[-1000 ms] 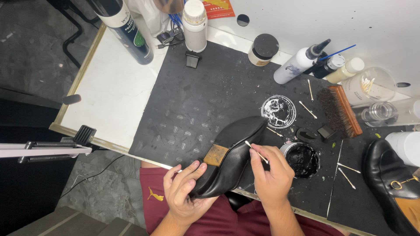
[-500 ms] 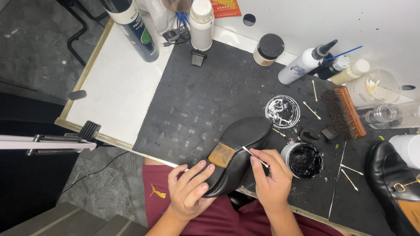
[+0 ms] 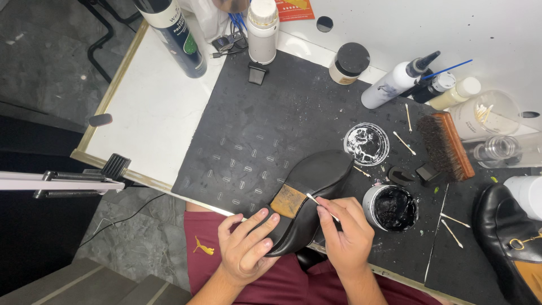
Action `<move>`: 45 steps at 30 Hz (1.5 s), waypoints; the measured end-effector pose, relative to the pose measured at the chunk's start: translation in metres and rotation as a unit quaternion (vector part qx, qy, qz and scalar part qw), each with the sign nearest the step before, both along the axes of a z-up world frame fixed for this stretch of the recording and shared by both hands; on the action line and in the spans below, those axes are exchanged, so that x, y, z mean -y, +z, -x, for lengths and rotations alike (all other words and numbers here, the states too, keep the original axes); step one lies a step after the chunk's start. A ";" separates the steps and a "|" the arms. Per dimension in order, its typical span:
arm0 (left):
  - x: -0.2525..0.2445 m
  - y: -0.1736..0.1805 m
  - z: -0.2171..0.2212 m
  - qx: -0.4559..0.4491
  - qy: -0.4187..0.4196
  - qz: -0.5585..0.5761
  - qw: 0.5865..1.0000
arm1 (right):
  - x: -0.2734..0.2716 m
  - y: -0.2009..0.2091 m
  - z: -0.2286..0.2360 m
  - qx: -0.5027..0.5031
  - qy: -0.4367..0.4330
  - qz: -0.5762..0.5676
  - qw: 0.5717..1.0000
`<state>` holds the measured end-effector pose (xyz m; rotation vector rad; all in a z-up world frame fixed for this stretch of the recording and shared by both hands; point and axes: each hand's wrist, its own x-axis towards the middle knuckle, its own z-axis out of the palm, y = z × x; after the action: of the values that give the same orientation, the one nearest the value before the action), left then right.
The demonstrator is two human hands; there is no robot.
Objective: The person applies black polish to a black leather loafer using a sponge and cotton swabs, focusing on the toe, sides, and heel. They then apply yellow masking tape to the gold hardware on the shoe.
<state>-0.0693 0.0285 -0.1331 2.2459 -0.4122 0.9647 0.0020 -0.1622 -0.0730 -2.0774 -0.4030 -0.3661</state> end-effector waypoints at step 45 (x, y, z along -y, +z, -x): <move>0.005 0.017 -0.004 -0.070 0.053 0.088 0.992 | 0.001 -0.010 0.014 -0.109 0.011 -0.153 0.982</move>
<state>-0.0654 0.0236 -0.1165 2.1742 -0.1420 0.8552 -0.0120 -0.1628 -0.0830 -1.7884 -0.2221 -0.1725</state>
